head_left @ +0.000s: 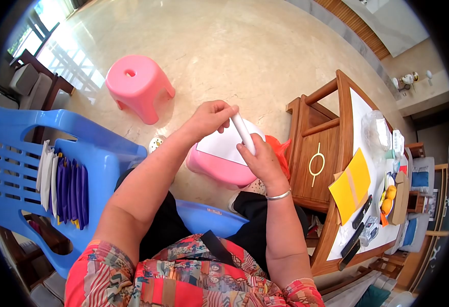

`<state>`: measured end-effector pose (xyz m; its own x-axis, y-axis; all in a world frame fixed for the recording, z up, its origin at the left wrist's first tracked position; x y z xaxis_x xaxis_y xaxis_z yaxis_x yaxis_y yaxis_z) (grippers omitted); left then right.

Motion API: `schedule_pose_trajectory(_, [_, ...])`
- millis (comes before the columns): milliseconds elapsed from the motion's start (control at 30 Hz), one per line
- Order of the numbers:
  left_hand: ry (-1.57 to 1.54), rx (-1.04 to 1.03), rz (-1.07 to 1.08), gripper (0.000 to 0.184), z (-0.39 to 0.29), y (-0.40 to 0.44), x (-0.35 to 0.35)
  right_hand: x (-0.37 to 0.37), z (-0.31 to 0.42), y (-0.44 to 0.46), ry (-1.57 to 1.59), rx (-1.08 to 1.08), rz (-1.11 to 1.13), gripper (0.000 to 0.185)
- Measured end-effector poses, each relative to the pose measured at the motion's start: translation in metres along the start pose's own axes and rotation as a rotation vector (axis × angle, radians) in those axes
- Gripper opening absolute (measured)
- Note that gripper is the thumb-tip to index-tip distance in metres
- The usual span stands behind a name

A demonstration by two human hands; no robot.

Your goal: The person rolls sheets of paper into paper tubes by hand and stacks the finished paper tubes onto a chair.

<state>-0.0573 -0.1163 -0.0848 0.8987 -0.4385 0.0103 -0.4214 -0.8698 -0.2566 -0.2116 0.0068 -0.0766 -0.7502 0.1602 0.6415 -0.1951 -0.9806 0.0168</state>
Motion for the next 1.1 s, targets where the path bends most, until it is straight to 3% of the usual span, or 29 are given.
schedule_pose_trajectory(133, [-0.275, 0.263, -0.032, 0.054, 0.023, 0.0, -0.008, 0.017, 0.014, -0.003, -0.365, 0.142, -0.042, 0.027])
schedule_pose_trajectory(267, [-0.258, 0.533, 0.036, 0.058, 0.043, -0.007, -0.025, 0.029, 0.034, 0.009, -0.706, 0.276, 0.031, 0.018])
schedule_pose_trajectory(500, [-0.327, 0.574, 0.259, 0.046, 0.046, -0.012, -0.039, 0.054, 0.085, 0.017, -1.118, 0.418, 0.31, 0.01])
schedule_pose_trajectory(667, [-0.377, 0.541, 0.29, 0.036, 0.041, -0.015, -0.044, 0.075, 0.124, 0.014, -1.199, 0.469, 0.34, 0.007])
schedule_pose_trajectory(1000, [-0.415, 0.552, 0.075, 0.023, 0.073, 0.013, 0.001, 0.134, 0.107, -0.01, -1.204, 0.431, 0.216, 0.015])
schedule_pose_trajectory(1100, [-0.369, 0.577, -0.012, 0.025, 0.099, 0.023, 0.024, 0.151, 0.1, -0.03, -1.229, 0.399, 0.198, 0.005])
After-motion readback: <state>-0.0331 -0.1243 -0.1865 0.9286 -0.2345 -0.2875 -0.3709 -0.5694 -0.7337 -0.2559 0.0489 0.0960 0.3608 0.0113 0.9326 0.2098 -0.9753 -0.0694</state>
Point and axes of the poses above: each hand's wrist, its own y-axis towards the middle knuckle, its own x-axis out of the back of the hand, z = x × y, the point moved 6 cm from there along y, towards the middle knuckle, and after that the axes turned 9 degrees about -z, right-handed, at the moved point
